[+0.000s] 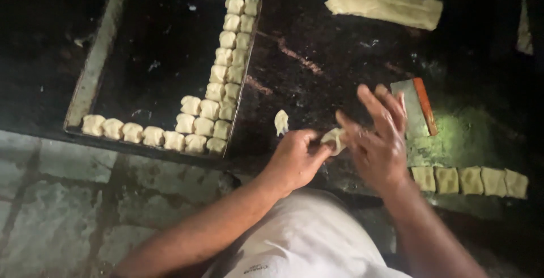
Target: The person uses a scraper to cut a long strip of dough into small pieces, then folds each piece by hand and arranges them in rows on a metal tray.
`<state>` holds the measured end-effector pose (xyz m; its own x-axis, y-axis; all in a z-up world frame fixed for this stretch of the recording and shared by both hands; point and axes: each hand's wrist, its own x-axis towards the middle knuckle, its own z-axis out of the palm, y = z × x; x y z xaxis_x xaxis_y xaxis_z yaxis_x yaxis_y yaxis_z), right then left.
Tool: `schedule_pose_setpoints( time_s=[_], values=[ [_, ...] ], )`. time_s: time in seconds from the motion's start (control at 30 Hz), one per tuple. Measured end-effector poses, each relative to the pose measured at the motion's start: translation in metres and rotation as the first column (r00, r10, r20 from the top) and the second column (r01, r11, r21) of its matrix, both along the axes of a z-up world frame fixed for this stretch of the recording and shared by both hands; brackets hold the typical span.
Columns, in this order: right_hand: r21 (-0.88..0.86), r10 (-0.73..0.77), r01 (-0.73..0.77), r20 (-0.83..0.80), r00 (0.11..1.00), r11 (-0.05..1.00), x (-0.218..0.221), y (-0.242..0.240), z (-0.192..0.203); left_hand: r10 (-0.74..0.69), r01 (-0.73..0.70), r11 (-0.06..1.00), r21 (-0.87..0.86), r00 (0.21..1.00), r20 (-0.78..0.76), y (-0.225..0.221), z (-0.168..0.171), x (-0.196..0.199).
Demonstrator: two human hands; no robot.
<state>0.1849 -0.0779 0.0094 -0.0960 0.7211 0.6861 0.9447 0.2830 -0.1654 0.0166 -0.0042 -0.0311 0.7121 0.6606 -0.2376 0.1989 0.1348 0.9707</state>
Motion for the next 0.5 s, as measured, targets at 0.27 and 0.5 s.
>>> schedule_pose_setpoints(
  time_s=[0.27, 0.5],
  values=[
    [-0.707, -0.338, -0.062, -0.410, 0.847, 0.704, 0.006, -0.005, -0.081, 0.098, -0.082, 0.993, -0.088, 0.976, 0.196, 0.031, -0.015, -0.028],
    [-0.927, -0.715, 0.184, -0.115, 0.690, 0.327, -0.036, 0.021, -0.041, 0.298, -0.356, 0.918, 0.177, 0.911, 0.285, 0.076, -0.001, -0.107]
  ],
)
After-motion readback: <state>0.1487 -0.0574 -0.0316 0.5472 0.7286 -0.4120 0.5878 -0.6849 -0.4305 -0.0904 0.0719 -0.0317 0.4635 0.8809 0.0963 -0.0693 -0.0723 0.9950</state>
